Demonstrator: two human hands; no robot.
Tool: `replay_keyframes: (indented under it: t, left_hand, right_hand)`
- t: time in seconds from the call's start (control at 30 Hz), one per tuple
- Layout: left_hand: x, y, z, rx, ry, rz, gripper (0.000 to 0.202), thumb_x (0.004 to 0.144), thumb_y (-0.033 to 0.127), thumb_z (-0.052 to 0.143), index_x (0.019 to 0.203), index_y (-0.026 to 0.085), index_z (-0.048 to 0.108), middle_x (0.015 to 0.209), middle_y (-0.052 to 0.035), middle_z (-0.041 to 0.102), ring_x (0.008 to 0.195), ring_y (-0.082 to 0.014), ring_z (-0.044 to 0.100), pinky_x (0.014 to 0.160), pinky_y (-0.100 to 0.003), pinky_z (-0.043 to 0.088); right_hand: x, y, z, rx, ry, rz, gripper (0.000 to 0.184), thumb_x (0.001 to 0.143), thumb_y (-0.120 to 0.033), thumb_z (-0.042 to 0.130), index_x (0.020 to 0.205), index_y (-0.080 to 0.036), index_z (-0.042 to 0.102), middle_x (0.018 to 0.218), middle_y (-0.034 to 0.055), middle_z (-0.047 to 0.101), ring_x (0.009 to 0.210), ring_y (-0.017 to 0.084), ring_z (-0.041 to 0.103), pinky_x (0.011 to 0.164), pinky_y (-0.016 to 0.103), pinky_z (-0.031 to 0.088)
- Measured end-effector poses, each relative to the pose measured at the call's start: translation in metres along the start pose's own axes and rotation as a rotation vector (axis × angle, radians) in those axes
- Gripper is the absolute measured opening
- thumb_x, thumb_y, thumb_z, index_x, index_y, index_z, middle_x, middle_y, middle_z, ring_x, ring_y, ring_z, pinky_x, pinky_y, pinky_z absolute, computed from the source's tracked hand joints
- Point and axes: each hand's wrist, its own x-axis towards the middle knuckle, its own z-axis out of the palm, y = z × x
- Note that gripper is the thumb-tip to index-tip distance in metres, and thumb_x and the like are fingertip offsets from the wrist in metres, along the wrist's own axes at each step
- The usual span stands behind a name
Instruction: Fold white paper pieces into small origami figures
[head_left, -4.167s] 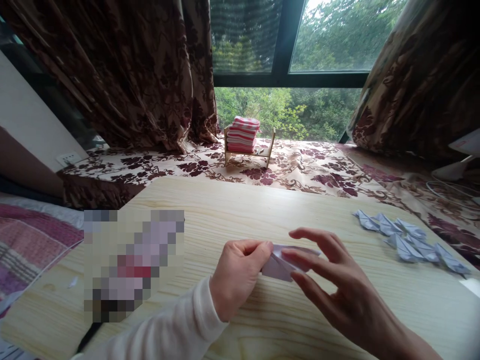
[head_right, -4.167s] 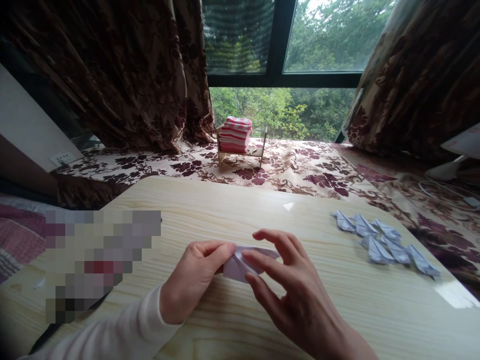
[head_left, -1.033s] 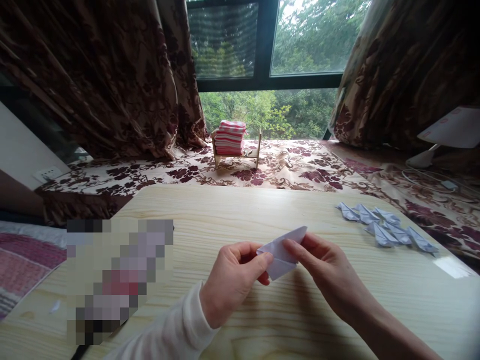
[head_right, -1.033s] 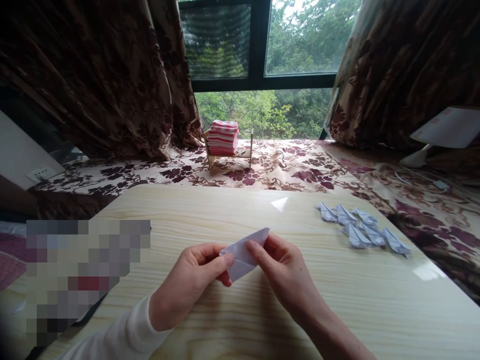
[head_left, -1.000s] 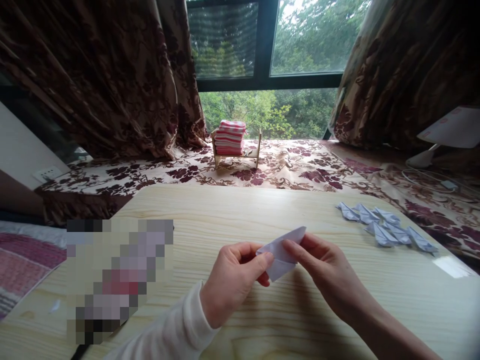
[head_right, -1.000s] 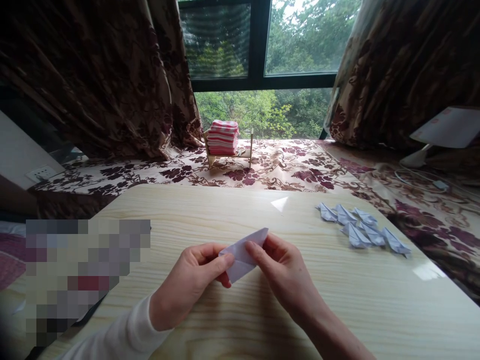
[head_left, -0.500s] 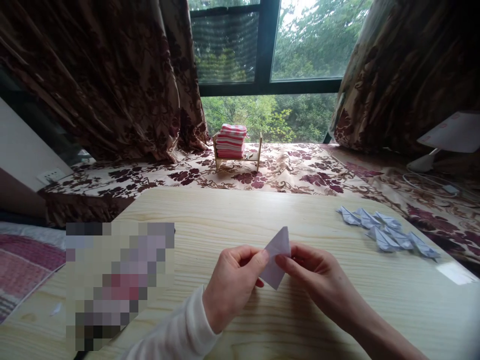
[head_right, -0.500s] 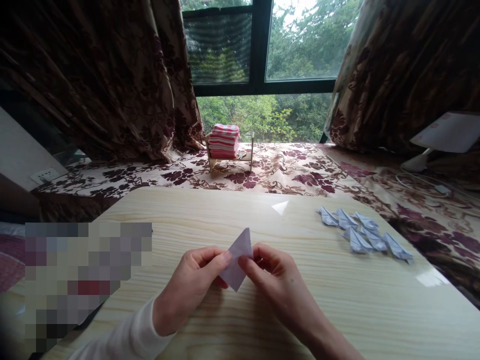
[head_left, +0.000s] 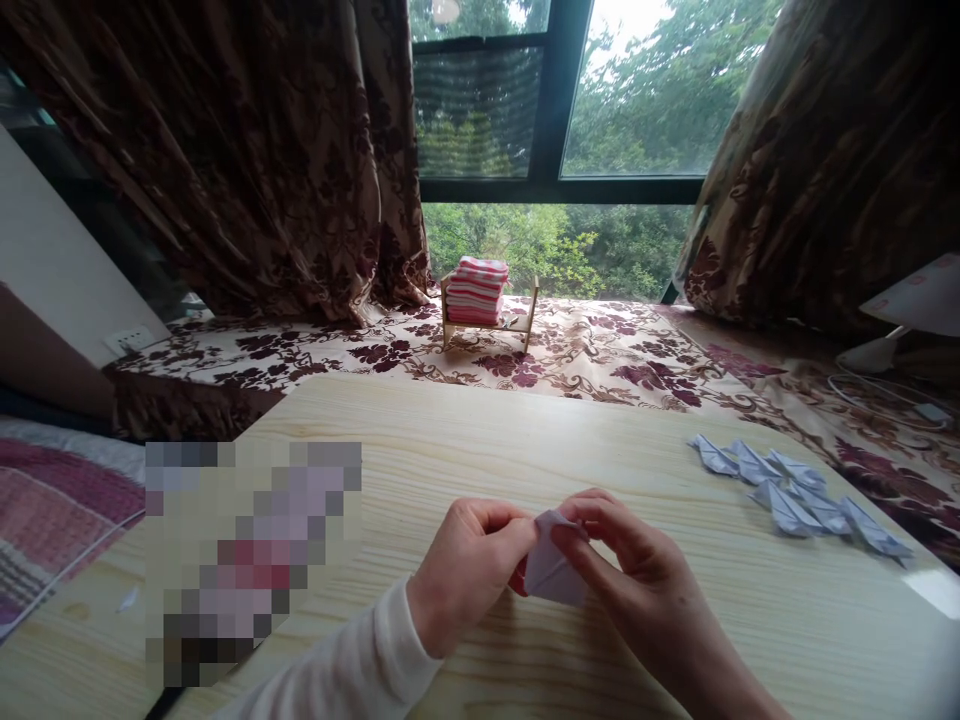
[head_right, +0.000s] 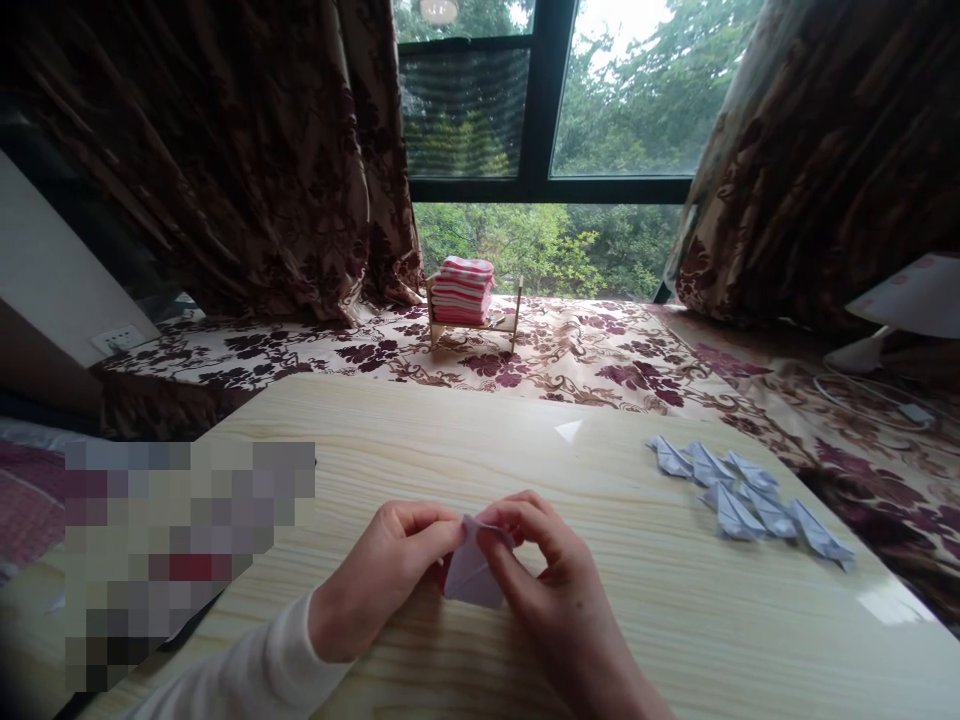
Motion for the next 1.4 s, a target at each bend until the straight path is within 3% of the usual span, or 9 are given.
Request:
replay_keyframes:
  t: [0.23, 0.37, 0.53, 0.87, 1.1, 1.4]
  left_hand:
    - [0.001, 0.001, 0.0, 0.028, 0.028, -0.02, 0.027, 0.068, 0.031, 0.05, 0.049, 0.014, 0.055, 0.046, 0.0002, 0.049, 0.048, -0.0107, 0.045, 0.047, -0.022, 0.036]
    - [0.001, -0.002, -0.001, -0.017, -0.041, -0.027, 0.025, 0.068, 0.03, 0.049, 0.053, 0.012, 0.059, 0.048, 0.0004, 0.049, 0.049, -0.0107, 0.046, 0.049, -0.022, 0.041]
    - [0.001, -0.002, -0.001, -0.069, -0.016, -0.004, 0.027, 0.069, 0.032, 0.052, 0.052, 0.012, 0.058, 0.052, -0.0015, 0.053, 0.049, -0.0103, 0.048, 0.048, -0.022, 0.042]
    - [-0.002, 0.002, -0.003, -0.342, -0.045, -0.123, 0.018, 0.066, 0.027, 0.06, 0.065, 0.01, 0.067, 0.057, -0.0014, 0.057, 0.058, -0.0119, 0.055, 0.057, -0.023, 0.048]
    - [-0.002, 0.004, -0.004, -0.453, -0.123, -0.067, 0.022, 0.071, 0.023, 0.06, 0.077, 0.008, 0.074, 0.064, -0.0047, 0.066, 0.062, -0.0119, 0.057, 0.064, -0.024, 0.049]
    - [-0.002, 0.001, -0.002, -0.473, -0.104, -0.084, 0.028, 0.068, 0.03, 0.073, 0.086, 0.008, 0.076, 0.077, -0.0097, 0.073, 0.071, -0.0171, 0.065, 0.072, -0.028, 0.051]
  right_hand:
    - [-0.003, 0.002, 0.001, -0.362, 0.075, -0.358, 0.021, 0.086, -0.006, 0.051, 0.095, -0.023, 0.06, 0.091, 0.0045, 0.056, 0.086, 0.017, 0.053, 0.068, 0.029, 0.047]
    - [-0.003, -0.004, 0.0, -0.491, 0.09, -0.448, 0.019, 0.085, -0.004, 0.053, 0.091, -0.02, 0.06, 0.092, 0.0064, 0.054, 0.086, 0.019, 0.05, 0.067, 0.031, 0.045]
    - [-0.003, -0.011, 0.0, -0.572, 0.1, -0.528, 0.018, 0.083, -0.004, 0.056, 0.09, -0.019, 0.063, 0.094, 0.0085, 0.055, 0.087, 0.021, 0.05, 0.07, 0.035, 0.044]
    - [-0.005, -0.012, -0.002, -0.58, 0.061, -0.531, 0.029, 0.084, -0.005, 0.056, 0.103, -0.025, 0.066, 0.096, 0.0079, 0.058, 0.088, 0.021, 0.053, 0.072, 0.035, 0.046]
    - [-0.005, -0.012, -0.004, -0.622, 0.044, -0.544, 0.032, 0.084, -0.004, 0.054, 0.109, -0.023, 0.063, 0.101, 0.0101, 0.056, 0.092, 0.022, 0.052, 0.073, 0.037, 0.046]
    - [-0.006, -0.01, -0.004, -0.622, 0.087, -0.555, 0.031, 0.085, -0.004, 0.056, 0.107, -0.024, 0.063, 0.105, 0.0095, 0.056, 0.094, 0.023, 0.051, 0.075, 0.038, 0.046]
